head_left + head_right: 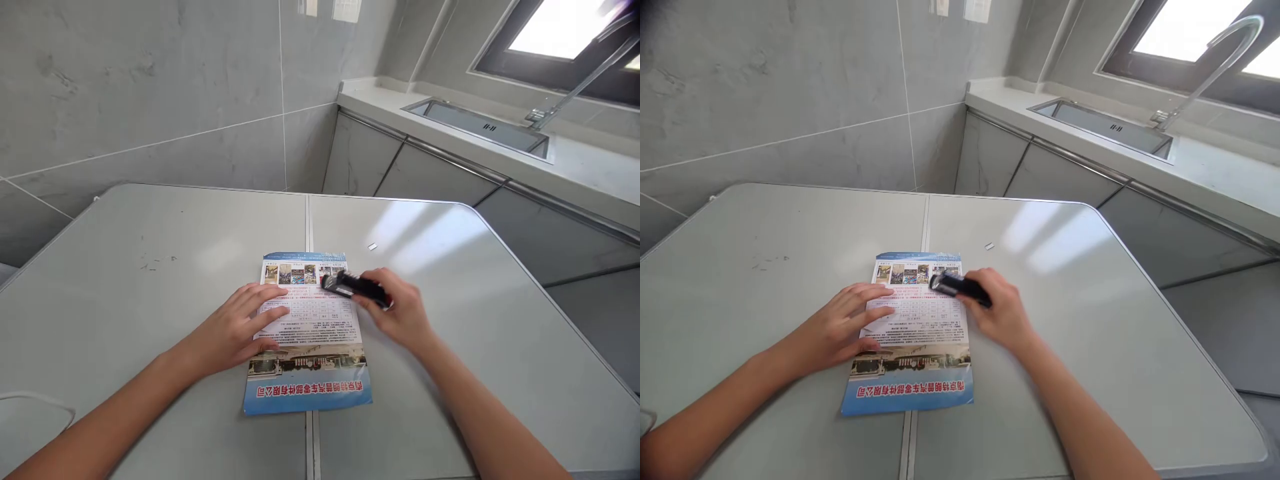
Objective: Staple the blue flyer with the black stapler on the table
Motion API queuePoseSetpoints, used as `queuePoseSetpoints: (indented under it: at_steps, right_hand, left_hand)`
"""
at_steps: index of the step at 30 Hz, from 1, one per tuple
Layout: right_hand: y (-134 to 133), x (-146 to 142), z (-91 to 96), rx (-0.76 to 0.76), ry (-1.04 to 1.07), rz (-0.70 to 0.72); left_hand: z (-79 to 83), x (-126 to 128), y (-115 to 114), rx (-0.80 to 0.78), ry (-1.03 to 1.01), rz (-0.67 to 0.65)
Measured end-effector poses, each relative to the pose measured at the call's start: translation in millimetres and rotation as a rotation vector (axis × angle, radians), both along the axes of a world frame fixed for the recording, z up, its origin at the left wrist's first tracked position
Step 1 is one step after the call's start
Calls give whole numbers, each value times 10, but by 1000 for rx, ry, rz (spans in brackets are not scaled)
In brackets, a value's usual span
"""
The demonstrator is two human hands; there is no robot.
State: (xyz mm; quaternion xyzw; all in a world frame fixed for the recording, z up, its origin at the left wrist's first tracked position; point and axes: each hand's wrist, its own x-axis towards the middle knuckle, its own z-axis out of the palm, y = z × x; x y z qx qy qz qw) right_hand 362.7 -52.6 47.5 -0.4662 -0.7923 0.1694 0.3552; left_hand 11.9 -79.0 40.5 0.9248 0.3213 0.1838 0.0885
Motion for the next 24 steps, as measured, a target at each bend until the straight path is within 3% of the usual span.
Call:
queuePoseSetpoints:
  at_steps: [5,8,12,18,24]
  right_hand:
    - [379,671,-20,-61,-96,-64]
    - [429,839,0,-175,-130,81]
    - [362,751,44,-260,-141,407]
    - [269,536,77,-311,-163,375]
    - [289,461,153,-369,-142,540]
  left_hand:
    - [-116,-53,30,-70,164,-23]
    - [-134,-47,18,-86,183,0]
    - [-134,-30,7,-87,173,4]
    - [-127,-30,-1,-84,117,5]
    - [-100,-20,-9,-92,119,-9]
